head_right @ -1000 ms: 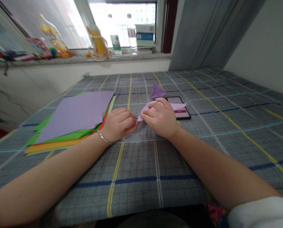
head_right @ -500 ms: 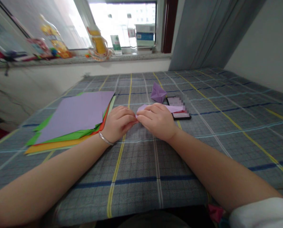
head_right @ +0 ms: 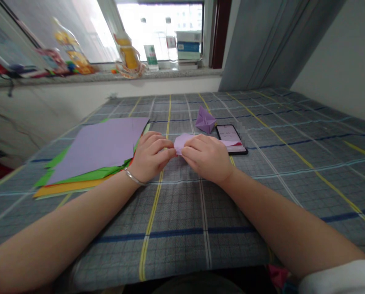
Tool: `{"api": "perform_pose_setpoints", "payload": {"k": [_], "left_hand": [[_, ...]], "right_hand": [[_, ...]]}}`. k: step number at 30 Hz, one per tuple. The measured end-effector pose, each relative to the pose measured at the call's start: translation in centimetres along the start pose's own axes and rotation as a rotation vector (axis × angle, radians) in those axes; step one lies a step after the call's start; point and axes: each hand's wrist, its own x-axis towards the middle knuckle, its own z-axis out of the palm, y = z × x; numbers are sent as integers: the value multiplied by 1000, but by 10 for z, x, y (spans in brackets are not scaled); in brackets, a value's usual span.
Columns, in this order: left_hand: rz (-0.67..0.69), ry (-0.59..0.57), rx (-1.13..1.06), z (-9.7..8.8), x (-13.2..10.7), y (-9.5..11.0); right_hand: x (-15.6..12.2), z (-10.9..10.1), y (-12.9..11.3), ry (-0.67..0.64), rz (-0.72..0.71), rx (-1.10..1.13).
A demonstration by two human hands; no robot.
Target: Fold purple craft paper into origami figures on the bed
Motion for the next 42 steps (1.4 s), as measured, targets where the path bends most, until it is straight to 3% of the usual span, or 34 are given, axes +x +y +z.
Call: {"api": "perform_pose_setpoints", "payload": {"k": [15,22,31,34,37,42], "left_hand": [[-47,22,14,-8,-4,-27],[-295,51,-7,-6,-10,-34],[-437,90,-73,-5,-16,-41],[-468,127,-102,-5,-15,-40],[-403,93,-161,-6,-11,-34],[-380,6,-278,-8,-3,-12]], "right_hand": [[-8,-1,24,32,100,20],[-11,-2,33,34,198,60],[-13,-5,43,2,282,46],[-12,-8,45,52,291,86],[-8,-12,40,139,269,114],[-3,-13,25,-3,188,62]]}}
